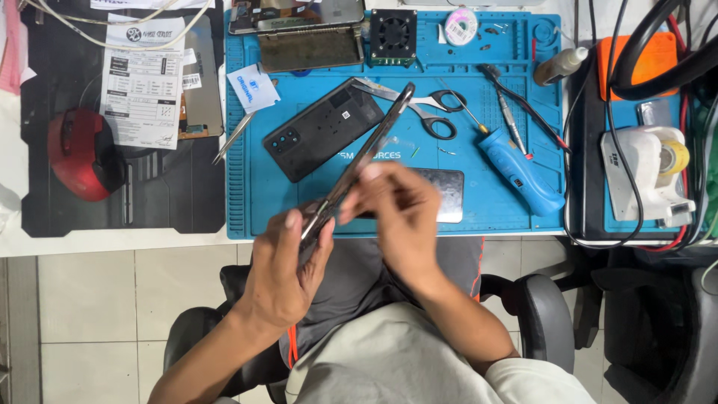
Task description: The person disassembles a smartphone at a repair bench. They peel a sticker from the device, separate the frame from the screen, and use tweezers to work on the internal components, repeatedly repositioning the phone frame while handling small parts.
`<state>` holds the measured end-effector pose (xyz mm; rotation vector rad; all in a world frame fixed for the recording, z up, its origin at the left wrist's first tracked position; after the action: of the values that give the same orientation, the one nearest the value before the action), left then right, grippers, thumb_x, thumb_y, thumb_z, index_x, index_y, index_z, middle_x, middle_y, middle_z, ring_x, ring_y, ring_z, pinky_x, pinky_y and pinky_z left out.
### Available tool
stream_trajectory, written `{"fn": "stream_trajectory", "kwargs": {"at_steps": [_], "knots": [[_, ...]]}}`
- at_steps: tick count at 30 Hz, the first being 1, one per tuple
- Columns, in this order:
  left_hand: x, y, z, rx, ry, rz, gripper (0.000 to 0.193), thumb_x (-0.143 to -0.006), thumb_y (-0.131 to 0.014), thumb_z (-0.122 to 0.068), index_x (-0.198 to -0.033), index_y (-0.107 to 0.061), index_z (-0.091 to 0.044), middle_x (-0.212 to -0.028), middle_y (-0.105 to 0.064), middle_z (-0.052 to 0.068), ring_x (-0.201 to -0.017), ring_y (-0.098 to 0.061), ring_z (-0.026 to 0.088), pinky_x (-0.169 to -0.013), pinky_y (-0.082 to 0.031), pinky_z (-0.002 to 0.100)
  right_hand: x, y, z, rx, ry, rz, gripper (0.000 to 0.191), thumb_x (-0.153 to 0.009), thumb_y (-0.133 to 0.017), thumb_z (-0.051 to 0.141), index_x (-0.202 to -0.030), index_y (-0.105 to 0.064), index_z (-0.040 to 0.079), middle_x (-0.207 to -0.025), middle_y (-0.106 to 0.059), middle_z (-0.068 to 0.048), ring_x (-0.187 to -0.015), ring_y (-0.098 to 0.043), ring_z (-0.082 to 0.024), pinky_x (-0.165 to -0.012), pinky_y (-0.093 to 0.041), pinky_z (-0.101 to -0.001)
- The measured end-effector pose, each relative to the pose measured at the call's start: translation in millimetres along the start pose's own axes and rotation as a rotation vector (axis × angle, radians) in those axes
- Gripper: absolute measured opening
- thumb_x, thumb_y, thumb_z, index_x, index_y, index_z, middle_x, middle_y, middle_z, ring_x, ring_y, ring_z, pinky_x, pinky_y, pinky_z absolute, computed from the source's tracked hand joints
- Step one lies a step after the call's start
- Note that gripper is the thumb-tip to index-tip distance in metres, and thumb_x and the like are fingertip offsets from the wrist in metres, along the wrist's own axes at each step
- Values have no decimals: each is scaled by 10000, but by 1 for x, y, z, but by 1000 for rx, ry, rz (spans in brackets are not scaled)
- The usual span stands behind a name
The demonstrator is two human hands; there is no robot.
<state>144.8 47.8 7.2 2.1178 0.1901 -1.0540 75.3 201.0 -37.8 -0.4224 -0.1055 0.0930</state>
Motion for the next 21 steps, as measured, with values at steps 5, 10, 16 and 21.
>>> {"fn": "stream_trajectory", "kwargs": {"at_steps": [5,10,16,21], "knots": [[-15,5,-1,28,112,51,757,-946,-828,74,-1492,-307,138,-1175,-583,243,-964,-657,291,-779,-569,350,-26,58,63,889,261,-204,137,-1032,-698,135,-1034,-730,2,-860,-725,-90,-656,-699,-141,-584,-540,-282],[-48,4,-3,93,93,185,752,-972,-839,52,-1538,-346,89,-1248,-593,218,-1010,-658,300,-777,-578,352,-32,91,73,1490,380,-66,93,-901,-801,92,-976,-784,39,-876,-692,-114,-655,-655,-279,-604,-485,-389],[-79,1,0,451,425,132,815,-863,-807,53,-1495,-293,74,-1458,-493,288,-1152,-683,269,-903,-641,307,-36,93,63,1618,394,0,79,-892,-775,101,-964,-784,71,-923,-685,-89,-694,-659,-322,-607,-481,-428],[-80,-5,17,699,516,101,850,-917,-765,112,-1572,-235,-1,-1446,-531,198,-1244,-643,231,-1019,-626,326,-37,90,61,1784,357,113,149,-898,-693,-8,-1021,-726,68,-1040,-671,-118,-640,-624,-342,-587,-476,-448]]}}
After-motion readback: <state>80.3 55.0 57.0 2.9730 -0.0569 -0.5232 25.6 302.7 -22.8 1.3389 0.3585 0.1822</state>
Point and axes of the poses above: each hand's wrist, its own x-axis away from the middle knuckle, its own y-axis out of the back of the hand, z = x × y, the point moved 4 cm from there along -x, towards the middle knuckle
